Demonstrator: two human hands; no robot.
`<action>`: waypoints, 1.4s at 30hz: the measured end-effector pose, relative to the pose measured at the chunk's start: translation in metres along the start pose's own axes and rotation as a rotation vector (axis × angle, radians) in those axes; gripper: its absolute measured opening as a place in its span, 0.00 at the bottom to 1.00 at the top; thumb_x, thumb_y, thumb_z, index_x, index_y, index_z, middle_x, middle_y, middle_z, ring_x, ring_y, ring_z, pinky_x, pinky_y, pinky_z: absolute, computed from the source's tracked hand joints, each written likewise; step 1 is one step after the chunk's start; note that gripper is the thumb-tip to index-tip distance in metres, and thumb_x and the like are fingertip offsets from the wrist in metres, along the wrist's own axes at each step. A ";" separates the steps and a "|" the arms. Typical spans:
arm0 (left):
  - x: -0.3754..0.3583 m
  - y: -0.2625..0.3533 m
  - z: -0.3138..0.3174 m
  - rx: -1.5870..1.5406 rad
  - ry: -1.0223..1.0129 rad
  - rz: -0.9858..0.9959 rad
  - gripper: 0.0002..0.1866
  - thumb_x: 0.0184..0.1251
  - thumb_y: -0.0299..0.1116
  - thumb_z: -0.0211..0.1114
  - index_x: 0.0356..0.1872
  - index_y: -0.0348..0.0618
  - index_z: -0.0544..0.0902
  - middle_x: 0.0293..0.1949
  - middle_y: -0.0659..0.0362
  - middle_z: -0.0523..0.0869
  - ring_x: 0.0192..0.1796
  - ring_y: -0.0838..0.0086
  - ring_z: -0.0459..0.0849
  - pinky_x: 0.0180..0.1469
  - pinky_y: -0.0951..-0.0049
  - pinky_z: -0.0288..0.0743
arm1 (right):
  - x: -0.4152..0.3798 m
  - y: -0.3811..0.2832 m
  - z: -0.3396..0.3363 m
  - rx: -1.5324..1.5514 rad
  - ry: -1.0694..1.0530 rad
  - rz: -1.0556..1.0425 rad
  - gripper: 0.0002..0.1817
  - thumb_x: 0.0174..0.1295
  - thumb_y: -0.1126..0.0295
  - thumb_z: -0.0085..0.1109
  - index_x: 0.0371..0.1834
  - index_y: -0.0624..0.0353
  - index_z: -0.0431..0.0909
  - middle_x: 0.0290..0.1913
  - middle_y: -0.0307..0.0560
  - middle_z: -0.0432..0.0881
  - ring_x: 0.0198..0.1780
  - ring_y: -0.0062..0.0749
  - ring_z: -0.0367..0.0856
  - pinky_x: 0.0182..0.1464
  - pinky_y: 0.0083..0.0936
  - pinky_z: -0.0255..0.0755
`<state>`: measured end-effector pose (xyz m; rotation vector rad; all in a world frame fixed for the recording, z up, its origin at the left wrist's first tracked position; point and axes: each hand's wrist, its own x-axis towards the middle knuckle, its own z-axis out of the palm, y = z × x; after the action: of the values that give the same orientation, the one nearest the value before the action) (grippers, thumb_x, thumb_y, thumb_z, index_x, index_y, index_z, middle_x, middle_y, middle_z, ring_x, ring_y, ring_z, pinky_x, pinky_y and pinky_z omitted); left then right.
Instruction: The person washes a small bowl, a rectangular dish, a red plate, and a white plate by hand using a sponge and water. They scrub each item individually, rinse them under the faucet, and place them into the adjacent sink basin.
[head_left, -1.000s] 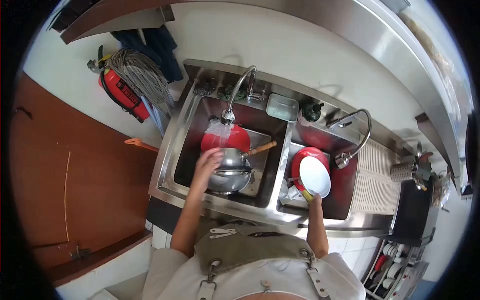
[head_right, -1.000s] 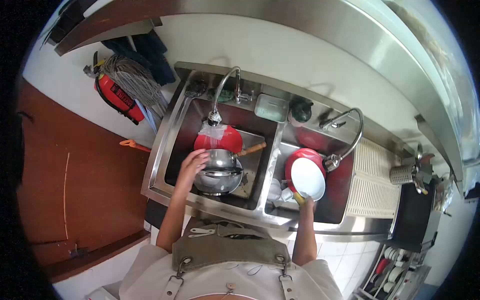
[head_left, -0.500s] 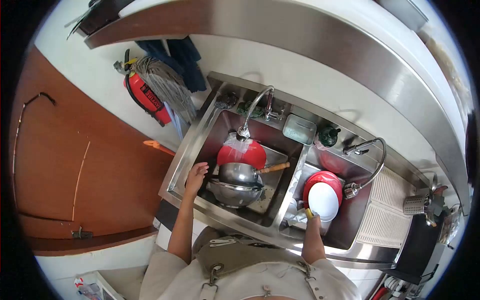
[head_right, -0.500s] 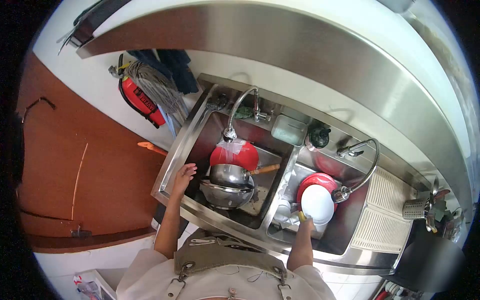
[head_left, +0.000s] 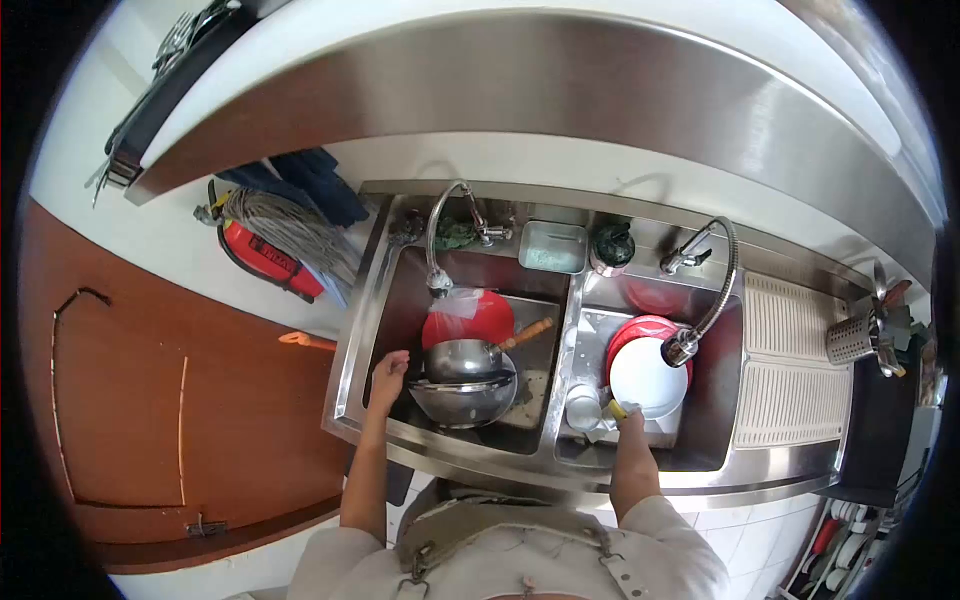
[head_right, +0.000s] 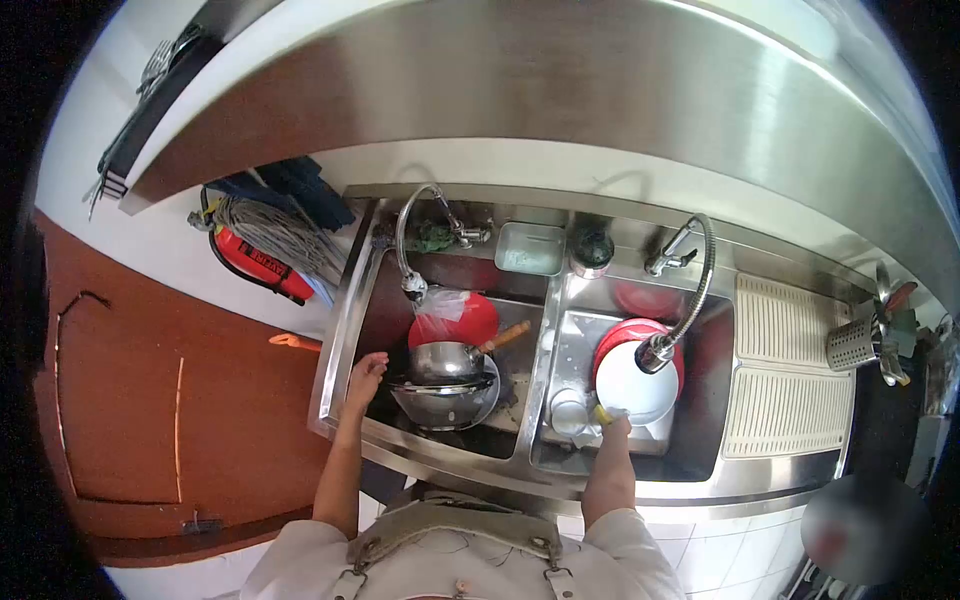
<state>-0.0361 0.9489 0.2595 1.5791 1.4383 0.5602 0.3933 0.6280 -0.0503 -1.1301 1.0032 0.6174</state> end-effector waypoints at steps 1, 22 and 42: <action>0.001 -0.003 0.001 0.011 -0.002 0.010 0.14 0.58 0.22 0.54 0.47 0.37 0.77 0.42 0.53 0.82 0.45 0.71 0.79 0.50 0.74 0.70 | -0.004 0.003 0.001 -0.010 -0.005 0.020 0.26 0.57 0.60 0.57 0.52 0.68 0.67 0.48 0.56 0.74 0.44 0.54 0.77 0.43 0.54 0.76; 0.256 -0.119 0.100 0.981 -0.642 0.545 0.31 0.53 0.32 0.62 0.61 0.43 0.64 0.57 0.40 0.68 0.58 0.49 0.68 0.59 0.57 0.64 | -0.236 -0.036 0.025 -1.399 0.023 -0.948 0.25 0.50 0.55 0.61 0.44 0.63 0.72 0.36 0.64 0.79 0.41 0.57 0.78 0.42 0.42 0.71; 0.299 -0.094 0.166 0.897 -0.696 0.965 0.22 0.54 0.22 0.54 0.53 0.41 0.71 0.42 0.46 0.75 0.40 0.49 0.78 0.43 0.54 0.73 | -0.248 -0.040 0.035 -1.457 0.008 -1.008 0.20 0.50 0.66 0.61 0.44 0.65 0.71 0.36 0.64 0.79 0.41 0.56 0.78 0.43 0.40 0.71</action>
<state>0.1141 1.1724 0.0290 2.8088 0.2784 -0.2160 0.3277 0.6656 0.1921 -2.6207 -0.3083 0.4291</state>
